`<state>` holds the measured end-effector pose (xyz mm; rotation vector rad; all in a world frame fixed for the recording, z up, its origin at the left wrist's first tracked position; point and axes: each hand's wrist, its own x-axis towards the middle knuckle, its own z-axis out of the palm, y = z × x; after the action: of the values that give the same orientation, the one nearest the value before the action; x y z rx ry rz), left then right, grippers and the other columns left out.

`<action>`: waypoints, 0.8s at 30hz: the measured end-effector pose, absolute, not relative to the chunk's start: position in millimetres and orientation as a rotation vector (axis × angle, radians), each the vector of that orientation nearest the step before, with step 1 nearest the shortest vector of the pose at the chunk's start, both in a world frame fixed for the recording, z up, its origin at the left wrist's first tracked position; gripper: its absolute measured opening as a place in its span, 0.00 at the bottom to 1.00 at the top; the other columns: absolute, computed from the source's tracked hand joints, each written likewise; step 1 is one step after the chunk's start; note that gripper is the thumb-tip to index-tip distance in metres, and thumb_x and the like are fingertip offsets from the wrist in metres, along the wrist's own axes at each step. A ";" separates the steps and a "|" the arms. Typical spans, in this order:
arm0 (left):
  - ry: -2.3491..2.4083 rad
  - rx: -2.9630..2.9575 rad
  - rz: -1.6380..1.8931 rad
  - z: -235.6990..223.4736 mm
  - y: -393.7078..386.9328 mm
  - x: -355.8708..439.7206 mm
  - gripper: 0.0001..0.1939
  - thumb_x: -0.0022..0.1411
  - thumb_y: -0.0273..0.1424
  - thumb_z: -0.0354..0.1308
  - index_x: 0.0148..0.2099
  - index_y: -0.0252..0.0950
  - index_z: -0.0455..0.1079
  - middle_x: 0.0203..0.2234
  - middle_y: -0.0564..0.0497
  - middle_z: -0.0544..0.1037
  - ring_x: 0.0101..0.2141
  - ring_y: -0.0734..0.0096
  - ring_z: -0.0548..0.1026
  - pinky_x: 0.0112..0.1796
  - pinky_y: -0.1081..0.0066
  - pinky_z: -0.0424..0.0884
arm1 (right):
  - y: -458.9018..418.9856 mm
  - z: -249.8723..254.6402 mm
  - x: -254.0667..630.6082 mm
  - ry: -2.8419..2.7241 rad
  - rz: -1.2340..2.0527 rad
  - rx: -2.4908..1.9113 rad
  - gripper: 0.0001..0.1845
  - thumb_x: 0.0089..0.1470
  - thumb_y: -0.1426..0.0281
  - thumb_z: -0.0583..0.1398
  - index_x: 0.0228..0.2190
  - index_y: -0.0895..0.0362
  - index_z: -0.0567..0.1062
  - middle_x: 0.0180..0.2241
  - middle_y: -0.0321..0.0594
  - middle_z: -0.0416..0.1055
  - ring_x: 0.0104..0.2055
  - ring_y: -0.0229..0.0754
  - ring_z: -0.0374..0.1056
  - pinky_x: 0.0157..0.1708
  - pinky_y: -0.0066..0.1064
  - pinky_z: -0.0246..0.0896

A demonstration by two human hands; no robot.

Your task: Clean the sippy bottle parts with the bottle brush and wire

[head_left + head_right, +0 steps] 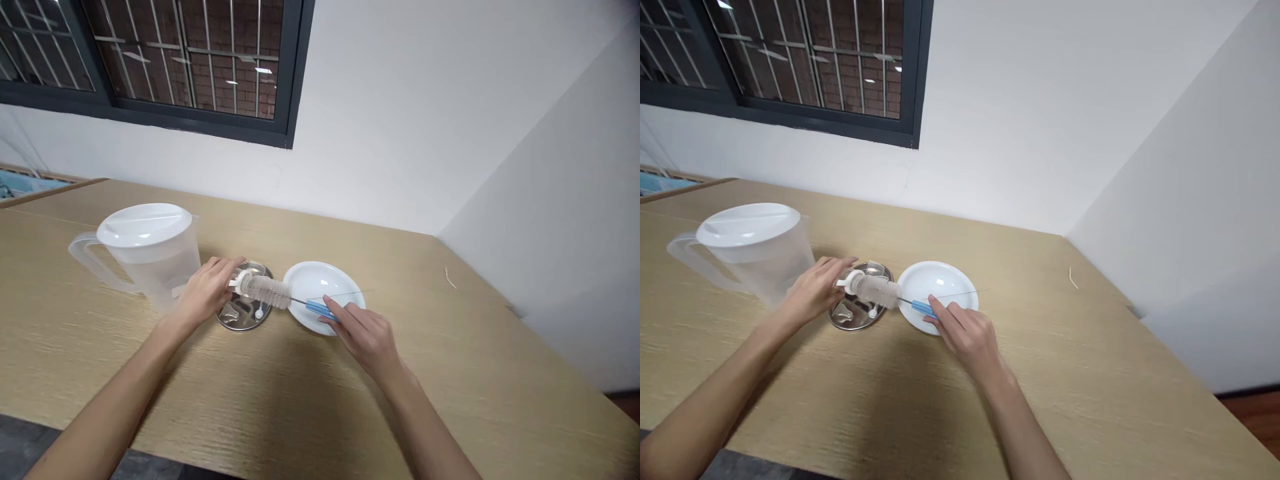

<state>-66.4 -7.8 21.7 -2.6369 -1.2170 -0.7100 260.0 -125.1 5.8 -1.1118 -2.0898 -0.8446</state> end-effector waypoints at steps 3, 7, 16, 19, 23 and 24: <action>-1.215 -2.625 -0.708 22.4 -8.3 -66.3 0.30 0.57 0.20 0.54 0.62 0.37 0.59 0.46 0.43 0.76 0.47 0.53 0.70 0.45 0.60 0.68 | -123.0 4.1 259.0 -2.085 -0.798 -1.106 0.18 0.61 0.69 0.62 0.52 0.60 0.71 0.22 0.30 0.64 0.21 0.31 0.55 0.25 0.28 0.47; -1.209 -2.621 -0.693 23.3 -9.2 -66.8 0.32 0.56 0.18 0.54 0.63 0.37 0.58 0.46 0.44 0.76 0.47 0.53 0.69 0.45 0.60 0.68 | -122.9 4.6 257.4 -2.093 -0.780 -1.101 0.18 0.61 0.69 0.62 0.52 0.60 0.71 0.22 0.30 0.64 0.21 0.31 0.55 0.25 0.28 0.47; -1.204 -2.601 -0.689 23.3 -8.4 -67.6 0.32 0.57 0.19 0.53 0.64 0.35 0.57 0.47 0.43 0.75 0.47 0.53 0.69 0.46 0.60 0.68 | -126.3 9.8 260.5 -2.146 -0.639 -1.115 0.15 0.63 0.67 0.60 0.50 0.60 0.72 0.24 0.32 0.71 0.22 0.31 0.62 0.25 0.27 0.52; -1.194 -2.607 -0.686 22.5 -7.3 -67.5 0.31 0.57 0.19 0.53 0.63 0.35 0.57 0.46 0.43 0.75 0.47 0.53 0.69 0.46 0.60 0.68 | -128.1 9.8 259.7 -2.177 -0.519 -1.157 0.15 0.64 0.66 0.58 0.50 0.59 0.71 0.28 0.34 0.75 0.25 0.32 0.68 0.27 0.26 0.56; -1.193 -2.604 -0.696 21.3 -6.6 -66.8 0.32 0.56 0.18 0.53 0.63 0.36 0.58 0.46 0.43 0.75 0.46 0.54 0.69 0.46 0.60 0.68 | -130.0 15.8 261.0 -2.168 -0.590 -1.202 0.17 0.62 0.62 0.60 0.48 0.60 0.73 0.30 0.37 0.77 0.26 0.35 0.70 0.28 0.28 0.60; -1.197 -2.605 -0.695 21.2 -6.6 -66.5 0.32 0.56 0.17 0.52 0.63 0.36 0.58 0.46 0.43 0.75 0.46 0.54 0.69 0.46 0.60 0.68 | -131.2 20.4 261.9 -2.141 -0.643 -1.197 0.21 0.60 0.60 0.61 0.48 0.61 0.73 0.31 0.40 0.77 0.27 0.37 0.71 0.28 0.29 0.61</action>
<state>-66.5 -6.6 21.2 -2.6048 -1.1975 -0.6952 261.9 -131.2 20.4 -1.1974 -2.1415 -0.6433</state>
